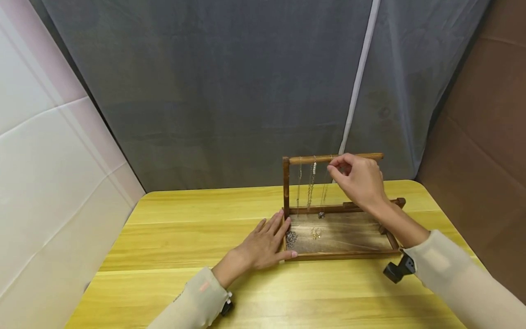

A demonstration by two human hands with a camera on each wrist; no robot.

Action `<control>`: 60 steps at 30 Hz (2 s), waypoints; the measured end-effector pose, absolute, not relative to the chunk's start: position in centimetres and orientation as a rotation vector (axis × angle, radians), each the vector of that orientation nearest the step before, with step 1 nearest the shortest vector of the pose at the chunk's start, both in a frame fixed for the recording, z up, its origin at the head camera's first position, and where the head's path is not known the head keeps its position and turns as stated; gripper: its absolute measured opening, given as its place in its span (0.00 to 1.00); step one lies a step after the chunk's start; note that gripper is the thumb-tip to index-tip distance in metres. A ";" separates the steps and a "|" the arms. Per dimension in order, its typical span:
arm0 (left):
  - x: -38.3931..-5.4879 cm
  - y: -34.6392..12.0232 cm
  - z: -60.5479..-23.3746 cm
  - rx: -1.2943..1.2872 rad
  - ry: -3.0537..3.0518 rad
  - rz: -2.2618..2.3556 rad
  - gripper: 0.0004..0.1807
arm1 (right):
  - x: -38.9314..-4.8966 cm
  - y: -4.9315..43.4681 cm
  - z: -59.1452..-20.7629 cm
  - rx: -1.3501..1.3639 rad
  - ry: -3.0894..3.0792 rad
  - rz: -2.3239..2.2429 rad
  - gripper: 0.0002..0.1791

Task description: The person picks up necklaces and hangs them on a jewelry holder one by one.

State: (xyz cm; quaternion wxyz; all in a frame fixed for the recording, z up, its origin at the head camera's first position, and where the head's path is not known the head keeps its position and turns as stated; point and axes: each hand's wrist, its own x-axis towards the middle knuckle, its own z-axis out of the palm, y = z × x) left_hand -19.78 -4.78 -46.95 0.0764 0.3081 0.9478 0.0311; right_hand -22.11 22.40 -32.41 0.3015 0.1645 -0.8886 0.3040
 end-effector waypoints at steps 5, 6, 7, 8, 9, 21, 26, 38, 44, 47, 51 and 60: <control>-19.7 -4.8 -46.9 0.924 2.841 0.085 0.54 | -21.5 22.3 -33.1 0.495 -2.386 0.788 0.03; -19.7 -4.8 -46.9 0.923 2.843 0.080 0.54 | -21.4 22.3 -33.2 0.509 -2.392 0.791 0.03; -19.7 -4.8 -47.0 0.922 2.844 0.074 0.54 | -21.3 22.3 -33.4 0.528 -2.398 0.790 0.02; -19.7 -4.8 -47.0 0.921 2.844 0.069 0.54 | -21.2 22.2 -33.5 0.549 -2.401 0.786 0.02; -19.7 -4.8 -47.0 0.919 2.844 0.065 0.54 | -21.1 22.2 -33.7 0.569 -2.405 0.782 0.02; -19.8 -4.8 -47.0 0.898 2.846 0.057 0.54 | -19.6 21.8 -36.7 0.898 -2.405 0.806 0.08; -19.7 -4.8 -47.0 0.897 2.847 0.056 0.54 | -19.1 21.4 -38.0 0.997 -2.419 0.808 0.10; -19.7 -4.7 -47.0 0.905 2.854 0.033 0.54 | -18.4 21.4 -41.4 1.035 -2.514 0.769 0.09; -19.7 -4.8 -47.0 0.912 2.857 0.033 0.54 | -18.4 21.7 -43.0 1.057 -2.549 0.781 0.09; -19.8 -4.8 -47.0 0.911 2.858 0.039 0.54 | -18.5 21.9 -43.5 1.051 -2.558 0.784 0.08; -19.9 -4.8 -47.1 0.912 2.854 0.053 0.54 | -18.6 22.3 -44.1 1.033 -2.601 0.750 0.06; -19.9 -4.8 -47.1 0.918 2.850 0.059 0.54 | -19.4 23.2 -45.5 0.986 -2.714 0.781 0.06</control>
